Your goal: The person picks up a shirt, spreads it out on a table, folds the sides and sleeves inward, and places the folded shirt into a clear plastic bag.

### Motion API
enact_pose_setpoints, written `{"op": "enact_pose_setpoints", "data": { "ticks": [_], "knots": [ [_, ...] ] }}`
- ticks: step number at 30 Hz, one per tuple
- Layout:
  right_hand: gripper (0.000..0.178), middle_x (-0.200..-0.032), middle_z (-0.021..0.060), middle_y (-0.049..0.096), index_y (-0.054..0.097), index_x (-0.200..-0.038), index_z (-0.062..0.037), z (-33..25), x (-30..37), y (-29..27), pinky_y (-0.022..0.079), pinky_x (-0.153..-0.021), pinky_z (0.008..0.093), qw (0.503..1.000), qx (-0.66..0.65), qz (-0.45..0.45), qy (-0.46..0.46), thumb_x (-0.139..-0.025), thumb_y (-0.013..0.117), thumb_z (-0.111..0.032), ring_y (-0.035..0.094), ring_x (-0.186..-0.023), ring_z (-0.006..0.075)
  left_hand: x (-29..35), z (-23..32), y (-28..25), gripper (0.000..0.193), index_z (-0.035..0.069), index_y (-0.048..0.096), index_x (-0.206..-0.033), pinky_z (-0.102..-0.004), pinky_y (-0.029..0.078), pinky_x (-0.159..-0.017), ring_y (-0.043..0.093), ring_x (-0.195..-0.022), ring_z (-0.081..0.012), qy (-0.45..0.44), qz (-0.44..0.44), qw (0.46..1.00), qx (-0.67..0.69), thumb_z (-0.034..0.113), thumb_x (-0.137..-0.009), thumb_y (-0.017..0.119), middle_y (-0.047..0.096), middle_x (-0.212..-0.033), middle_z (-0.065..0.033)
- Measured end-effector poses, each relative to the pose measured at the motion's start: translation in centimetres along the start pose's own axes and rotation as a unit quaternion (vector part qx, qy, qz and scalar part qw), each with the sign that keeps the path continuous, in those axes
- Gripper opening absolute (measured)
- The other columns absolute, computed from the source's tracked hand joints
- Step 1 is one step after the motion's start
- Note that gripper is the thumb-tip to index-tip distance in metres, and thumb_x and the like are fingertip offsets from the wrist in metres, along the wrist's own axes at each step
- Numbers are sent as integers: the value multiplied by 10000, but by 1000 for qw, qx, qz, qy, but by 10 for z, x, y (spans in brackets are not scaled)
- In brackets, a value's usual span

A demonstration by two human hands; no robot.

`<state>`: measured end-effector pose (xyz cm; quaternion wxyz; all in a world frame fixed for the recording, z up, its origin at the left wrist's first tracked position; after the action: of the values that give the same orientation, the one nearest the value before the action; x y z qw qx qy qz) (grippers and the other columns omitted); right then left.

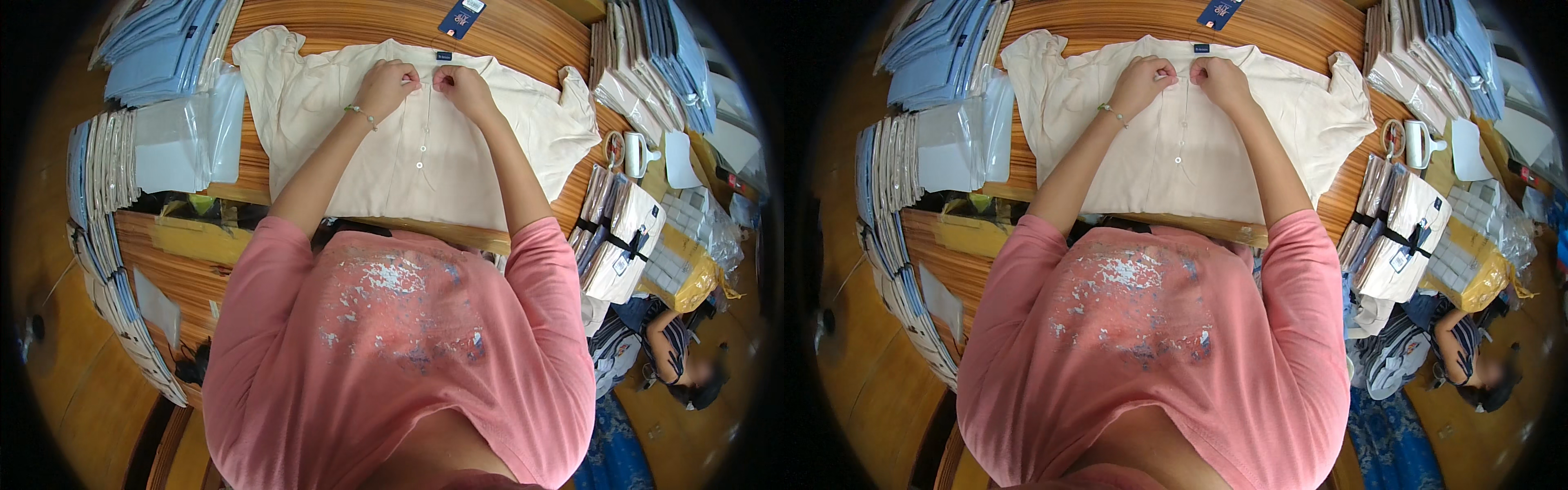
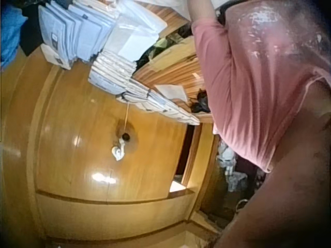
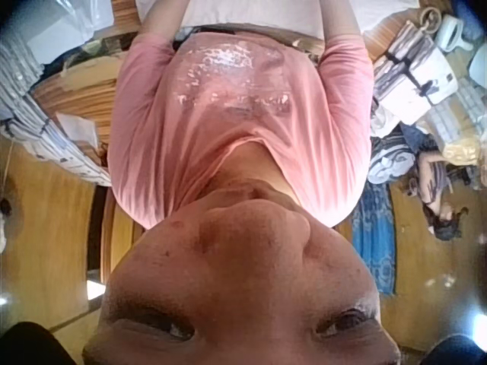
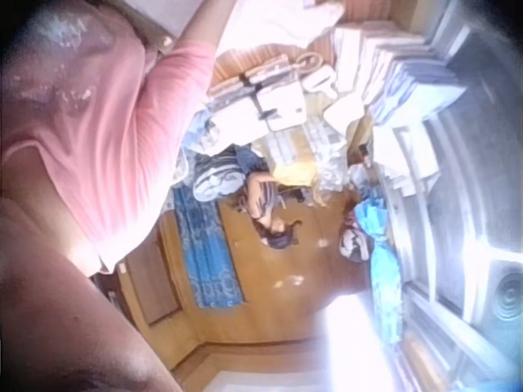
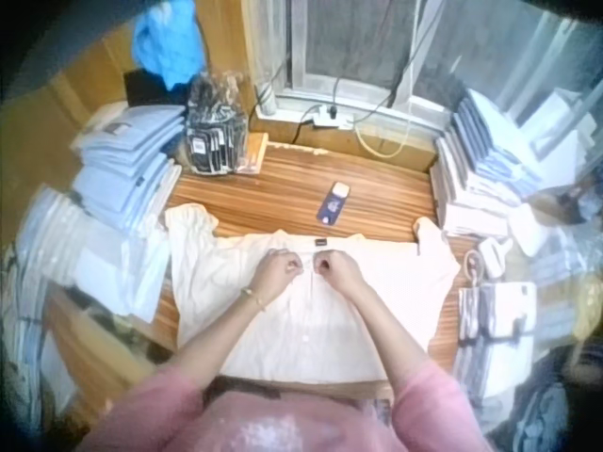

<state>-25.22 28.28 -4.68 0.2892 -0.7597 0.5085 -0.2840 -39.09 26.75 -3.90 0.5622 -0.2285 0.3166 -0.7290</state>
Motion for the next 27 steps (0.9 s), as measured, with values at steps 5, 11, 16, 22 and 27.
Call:
{"op": "enact_pose_setpoints", "data": {
  "ticks": [5,11,16,22,27],
  "knots": [
    [76,-759,76,659,649,-803,-93,1,-6,0,476,-636,340,999,-38,-11,-16,-730,652,-115,628,-703,232,-5,-3,1,165,66,654,-792,-337,449,-731,558,-805,-227,-2,6,1000,2,215,-730,682,626,-807,-69],
    [136,-747,52,651,624,-827,-98,2,-4,-1,472,-633,327,999,-30,2,-10,-719,695,-141,625,-699,208,-13,-9,6,170,50,655,-768,-342,473,-685,603,-759,-234,-26,-22,999,9,206,-711,691,635,-797,-109],
    [130,-738,41,647,610,-805,-91,1,-2,-1,470,-630,330,1000,-24,1,5,-719,695,-138,618,-692,206,-16,-10,9,179,40,651,-764,-335,476,-682,610,-766,-232,-64,-52,997,-11,205,-708,692,637,-800,-116],
    [133,-778,78,642,621,-838,-69,12,1,-11,476,-662,329,992,-102,62,-37,-734,682,-127,617,-730,215,-14,-4,3,241,40,643,-827,-342,468,-731,596,-850,-253,-77,-80,993,37,246,-716,698,625,-867,-124],
    [262,-948,132,637,643,-966,-61,98,48,-116,466,-815,385,969,72,236,13,-746,665,-201,574,-958,287,14,-42,-85,375,48,609,-1017,-396,423,-861,494,-1083,-306,16,151,976,-159,296,-748,688,562,-1079,-136]
  ]
}}
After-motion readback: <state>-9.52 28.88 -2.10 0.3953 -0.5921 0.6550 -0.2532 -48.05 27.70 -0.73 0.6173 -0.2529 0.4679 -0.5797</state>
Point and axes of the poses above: each hand's wrist, its own x-axis away from the middle knuckle, its own y-axis out of the palm, z = x × y, the point moved 8 cm from there along -x, towards the middle knuckle
